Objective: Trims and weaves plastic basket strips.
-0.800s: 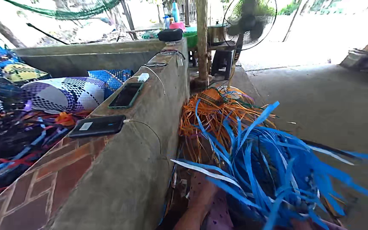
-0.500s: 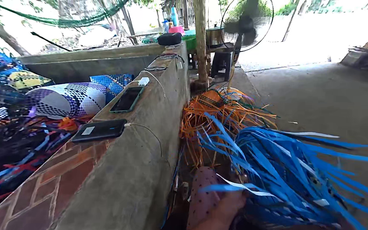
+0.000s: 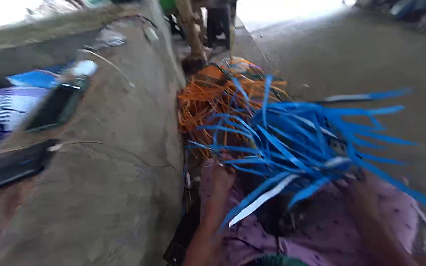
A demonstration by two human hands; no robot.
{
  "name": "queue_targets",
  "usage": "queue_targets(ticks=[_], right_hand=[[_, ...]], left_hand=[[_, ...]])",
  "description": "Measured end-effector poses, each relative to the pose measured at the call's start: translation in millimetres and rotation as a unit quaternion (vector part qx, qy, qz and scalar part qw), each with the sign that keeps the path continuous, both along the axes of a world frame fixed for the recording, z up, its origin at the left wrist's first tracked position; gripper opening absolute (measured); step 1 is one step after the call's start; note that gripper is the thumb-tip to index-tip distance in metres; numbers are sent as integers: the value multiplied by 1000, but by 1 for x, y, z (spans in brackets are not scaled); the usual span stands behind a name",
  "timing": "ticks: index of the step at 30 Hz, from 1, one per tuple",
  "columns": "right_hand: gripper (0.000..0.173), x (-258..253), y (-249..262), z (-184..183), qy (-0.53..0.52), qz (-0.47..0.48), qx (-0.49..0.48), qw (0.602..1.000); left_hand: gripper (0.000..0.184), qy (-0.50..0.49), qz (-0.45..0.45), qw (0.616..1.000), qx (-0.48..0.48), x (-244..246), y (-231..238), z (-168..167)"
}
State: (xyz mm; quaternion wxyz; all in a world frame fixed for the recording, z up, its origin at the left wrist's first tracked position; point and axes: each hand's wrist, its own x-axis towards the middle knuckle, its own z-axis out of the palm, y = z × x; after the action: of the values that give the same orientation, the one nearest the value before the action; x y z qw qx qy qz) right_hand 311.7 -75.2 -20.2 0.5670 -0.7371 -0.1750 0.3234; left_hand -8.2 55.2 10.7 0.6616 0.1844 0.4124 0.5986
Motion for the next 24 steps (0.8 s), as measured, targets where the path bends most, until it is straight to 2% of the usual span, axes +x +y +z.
queue_targets(ticks=[2,4,7,10,14,17,20,24], right_hand=[[72,-24,-13,6,-151,84,-39,984],[87,-45,-23,-7,-307,153,-23,939],[94,-75,-19,-23,-427,190,-4,884],[94,-92,8,-19,-507,192,5,840],[94,-93,67,-16,-572,182,35,799],[93,-77,100,-3,-538,230,13,811],[93,-61,127,4,-518,267,-51,812],[112,-44,157,-16,-481,388,-204,759]], left_hand=[[27,-47,-21,998,32,-12,4,-24],[30,-71,-42,996,38,-12,4,-33],[37,-87,-54,994,28,-6,3,-38],[38,-99,-64,993,16,-4,8,-46],[37,-93,-63,994,-10,-4,10,-42],[34,-87,-47,995,-28,-7,8,-42],[29,-103,-43,992,-51,-11,12,-49],[29,-110,-31,992,-51,-10,16,-49]])
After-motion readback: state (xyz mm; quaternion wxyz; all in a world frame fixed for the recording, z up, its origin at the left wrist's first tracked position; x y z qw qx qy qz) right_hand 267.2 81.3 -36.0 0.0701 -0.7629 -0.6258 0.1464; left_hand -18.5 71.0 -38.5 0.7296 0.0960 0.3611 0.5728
